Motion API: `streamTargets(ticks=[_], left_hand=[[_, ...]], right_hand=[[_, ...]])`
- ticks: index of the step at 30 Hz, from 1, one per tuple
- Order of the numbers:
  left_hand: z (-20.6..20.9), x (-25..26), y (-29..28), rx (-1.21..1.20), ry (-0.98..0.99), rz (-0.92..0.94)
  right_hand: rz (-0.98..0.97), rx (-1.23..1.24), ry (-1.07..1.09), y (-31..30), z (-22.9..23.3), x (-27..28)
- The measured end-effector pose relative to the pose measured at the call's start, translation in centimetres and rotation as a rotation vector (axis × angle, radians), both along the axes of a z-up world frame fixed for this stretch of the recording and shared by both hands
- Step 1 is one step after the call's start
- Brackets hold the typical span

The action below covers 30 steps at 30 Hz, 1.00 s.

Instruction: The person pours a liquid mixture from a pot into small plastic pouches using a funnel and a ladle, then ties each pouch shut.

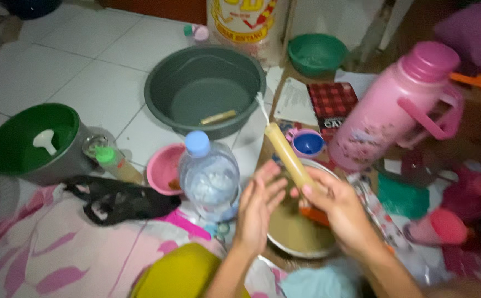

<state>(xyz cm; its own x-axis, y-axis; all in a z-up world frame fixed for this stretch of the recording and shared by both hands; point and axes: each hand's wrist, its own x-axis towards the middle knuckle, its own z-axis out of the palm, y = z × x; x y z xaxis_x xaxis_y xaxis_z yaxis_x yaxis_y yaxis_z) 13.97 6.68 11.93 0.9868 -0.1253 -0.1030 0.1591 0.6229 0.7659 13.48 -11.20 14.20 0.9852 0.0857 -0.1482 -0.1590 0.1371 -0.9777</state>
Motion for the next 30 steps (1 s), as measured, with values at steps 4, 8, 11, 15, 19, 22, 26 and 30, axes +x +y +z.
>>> streamTargets(ticks=[4, 8, 11, 15, 19, 22, 26, 30], left_hand=[[-2.8, 0.3, 0.6, 0.051, -0.07, -0.043], [-5.1, 0.6, 1.2, -0.014, -0.063, -0.103], [-6.7, 1.0, 1.5, -0.153, 0.001, -0.112], [-8.4, 1.9, 2.5, -0.244, 0.006, -0.206], [-8.5, 2.5, 3.2, -0.27, 0.079, -0.165], [-7.9, 2.1, 3.2, -0.263, 0.064, -0.179], [-6.4, 1.3, 3.1, -0.276, 0.044, -0.233], [-4.8, 0.1, 3.2, -0.257, 0.039, -0.249]], right_hand=[[0.069, -0.36, -0.177, 4.1, 0.2, 12.3], [0.052, -0.913, -0.495, 9.9, -2.9, 22.9], [0.12, -1.145, -0.498, 13.8, -4.5, 27.1], [0.355, -1.428, -0.477, 16.7, -5.3, 29.1], [0.391, -1.29, -0.457, 17.1, -6.4, 30.8], [0.389, -1.368, -0.29, 15.0, -6.4, 31.3], [0.32, -1.059, -0.601, 8.8, -3.1, 30.0], [0.329, -1.114, -0.493, -0.3, 3.3, 22.6]])
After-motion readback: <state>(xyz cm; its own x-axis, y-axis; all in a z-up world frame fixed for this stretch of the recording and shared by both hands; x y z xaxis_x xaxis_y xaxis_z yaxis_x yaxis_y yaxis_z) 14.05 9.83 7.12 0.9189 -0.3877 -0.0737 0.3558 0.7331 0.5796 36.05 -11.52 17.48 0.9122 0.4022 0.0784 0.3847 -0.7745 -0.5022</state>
